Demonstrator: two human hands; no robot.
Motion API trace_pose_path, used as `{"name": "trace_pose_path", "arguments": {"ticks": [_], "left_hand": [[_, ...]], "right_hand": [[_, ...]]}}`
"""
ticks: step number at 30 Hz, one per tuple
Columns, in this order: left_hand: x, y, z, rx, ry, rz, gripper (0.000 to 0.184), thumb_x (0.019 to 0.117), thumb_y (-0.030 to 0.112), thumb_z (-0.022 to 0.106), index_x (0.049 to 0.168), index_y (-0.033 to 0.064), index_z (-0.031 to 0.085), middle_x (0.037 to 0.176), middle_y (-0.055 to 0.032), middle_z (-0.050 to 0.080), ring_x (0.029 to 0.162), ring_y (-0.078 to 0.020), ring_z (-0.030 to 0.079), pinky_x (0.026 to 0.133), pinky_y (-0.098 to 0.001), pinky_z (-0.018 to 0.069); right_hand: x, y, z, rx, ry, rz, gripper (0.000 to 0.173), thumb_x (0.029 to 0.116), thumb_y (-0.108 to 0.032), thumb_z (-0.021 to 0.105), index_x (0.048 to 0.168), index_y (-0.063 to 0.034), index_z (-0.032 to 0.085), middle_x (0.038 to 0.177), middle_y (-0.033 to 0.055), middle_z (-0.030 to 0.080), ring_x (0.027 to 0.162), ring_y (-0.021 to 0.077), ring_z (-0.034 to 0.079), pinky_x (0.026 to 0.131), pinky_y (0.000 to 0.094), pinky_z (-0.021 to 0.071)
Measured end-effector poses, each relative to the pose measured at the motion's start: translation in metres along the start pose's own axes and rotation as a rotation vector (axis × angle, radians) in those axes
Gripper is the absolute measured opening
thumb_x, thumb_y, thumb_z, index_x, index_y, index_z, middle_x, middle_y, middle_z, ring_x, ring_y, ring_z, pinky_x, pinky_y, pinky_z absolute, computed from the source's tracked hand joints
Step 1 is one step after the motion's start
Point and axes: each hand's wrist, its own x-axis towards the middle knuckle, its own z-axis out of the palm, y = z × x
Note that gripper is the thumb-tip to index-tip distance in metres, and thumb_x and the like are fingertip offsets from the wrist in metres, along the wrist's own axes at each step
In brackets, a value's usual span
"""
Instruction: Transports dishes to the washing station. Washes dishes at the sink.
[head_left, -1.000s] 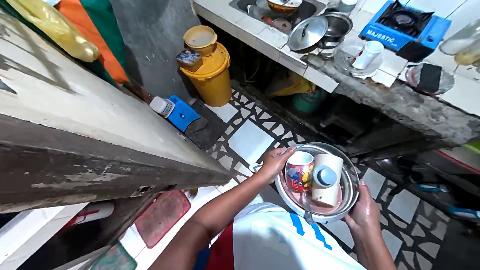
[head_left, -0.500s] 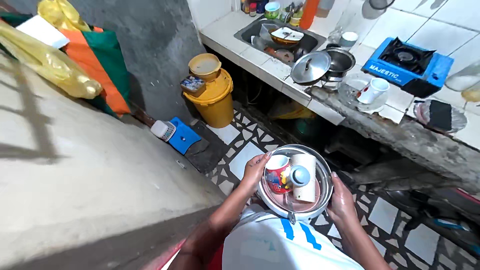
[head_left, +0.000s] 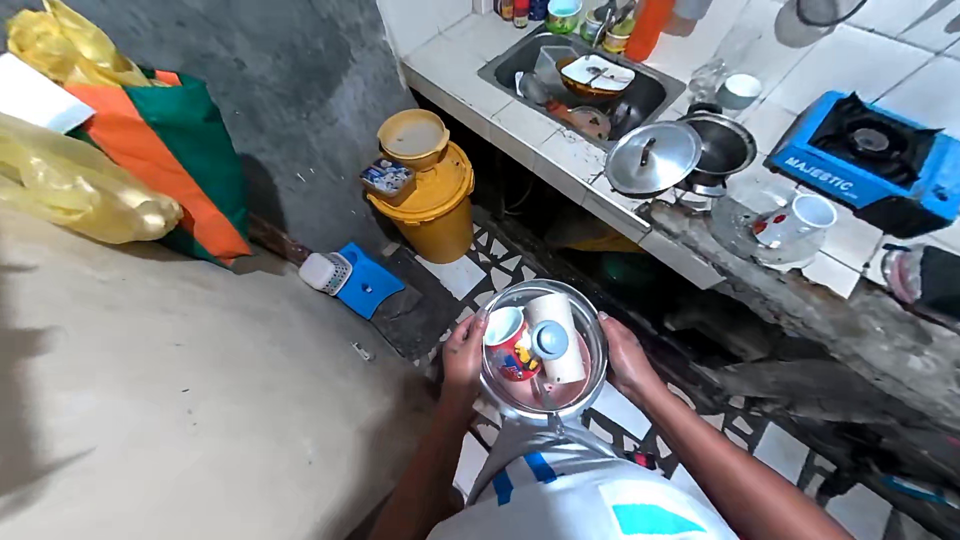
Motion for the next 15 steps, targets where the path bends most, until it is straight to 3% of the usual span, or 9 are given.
{"name": "trace_pose_path", "arguments": {"ticks": [8,15], "left_hand": [[0.05,0.024,-0.015,0.19,0.134,0.078,0.045,0.1089,0.038,0.048,0.124,0.0011,0.069,0.115,-0.0129,0.072,0.105,-0.0161,0.069,0.096,-0.0389,0.0554],[0.127,0.077,0.029,0.176,0.091,0.087,0.042,0.1096,0.031,0.048,0.126,-0.0035,0.065,0.117,-0.0158,0.07,0.106,-0.0162,0.066,0.096,-0.0377,0.0538]], "right_hand": [[0.081,-0.039,0.051,-0.096,-0.137,0.015,0.041,0.1119,-0.034,0.039,0.116,-0.0016,0.065,0.103,0.0105,0.069,0.095,0.0143,0.068,0.086,0.0348,0.0577],[0.152,-0.083,0.05,-0.081,-0.089,-0.015,0.04,0.1115,-0.034,0.04,0.113,-0.0013,0.064,0.103,0.0111,0.066,0.094,0.0151,0.065,0.086,0.0357,0.0549]]}}
